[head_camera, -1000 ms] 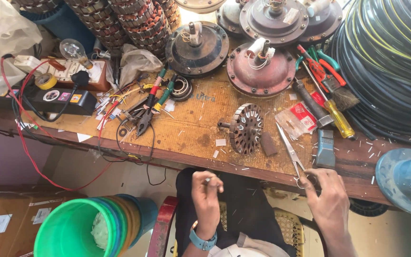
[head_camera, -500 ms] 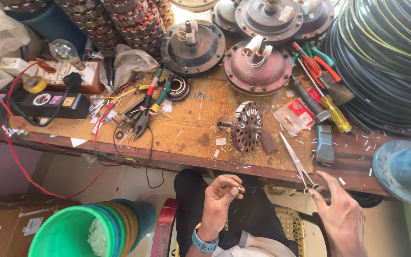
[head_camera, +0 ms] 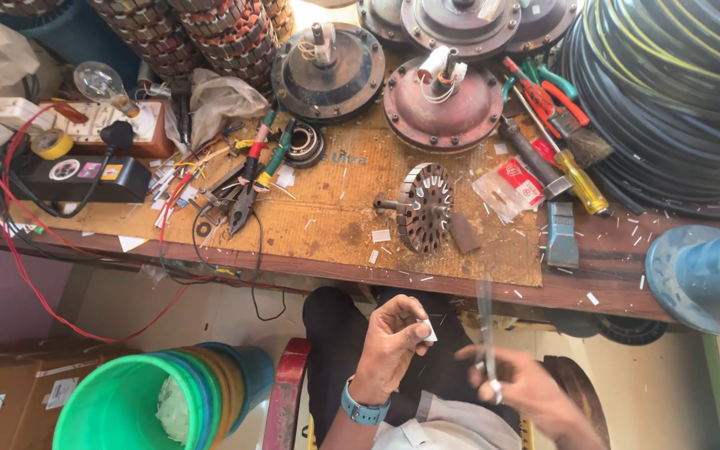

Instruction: The person cuts small white rectangular pieces using scissors and inserts them into the slots of a circular metal stator component. The person repeats this process multiple times, handling the stator and the white pieces by hand.

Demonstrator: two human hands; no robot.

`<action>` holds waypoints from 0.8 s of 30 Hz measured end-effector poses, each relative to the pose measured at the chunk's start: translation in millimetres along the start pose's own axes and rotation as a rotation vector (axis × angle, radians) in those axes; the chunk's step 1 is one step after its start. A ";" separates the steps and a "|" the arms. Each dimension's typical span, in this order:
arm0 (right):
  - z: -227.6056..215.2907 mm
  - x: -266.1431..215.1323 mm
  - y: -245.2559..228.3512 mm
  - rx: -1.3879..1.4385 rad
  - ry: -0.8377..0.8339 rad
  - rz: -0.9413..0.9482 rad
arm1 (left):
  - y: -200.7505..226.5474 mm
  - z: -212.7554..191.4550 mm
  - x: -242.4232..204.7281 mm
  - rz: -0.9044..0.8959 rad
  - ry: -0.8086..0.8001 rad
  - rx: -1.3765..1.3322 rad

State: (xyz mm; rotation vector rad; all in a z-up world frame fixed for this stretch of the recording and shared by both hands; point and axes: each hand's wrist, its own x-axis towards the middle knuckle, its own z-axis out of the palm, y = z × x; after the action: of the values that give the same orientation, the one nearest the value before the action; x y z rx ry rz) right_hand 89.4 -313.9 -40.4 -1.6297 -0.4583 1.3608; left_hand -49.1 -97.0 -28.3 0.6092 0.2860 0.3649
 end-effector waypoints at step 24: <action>60.9 21.5 -71.0 0.028 -0.384 -0.083 | 39.5 -8.2 0.8 0.109 -0.009 0.055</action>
State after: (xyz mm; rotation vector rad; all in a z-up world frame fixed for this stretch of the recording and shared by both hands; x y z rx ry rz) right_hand 59.9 -237.2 9.1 -1.3112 -0.7203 1.6142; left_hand -61.2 -62.5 -11.1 0.6822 0.2561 0.4598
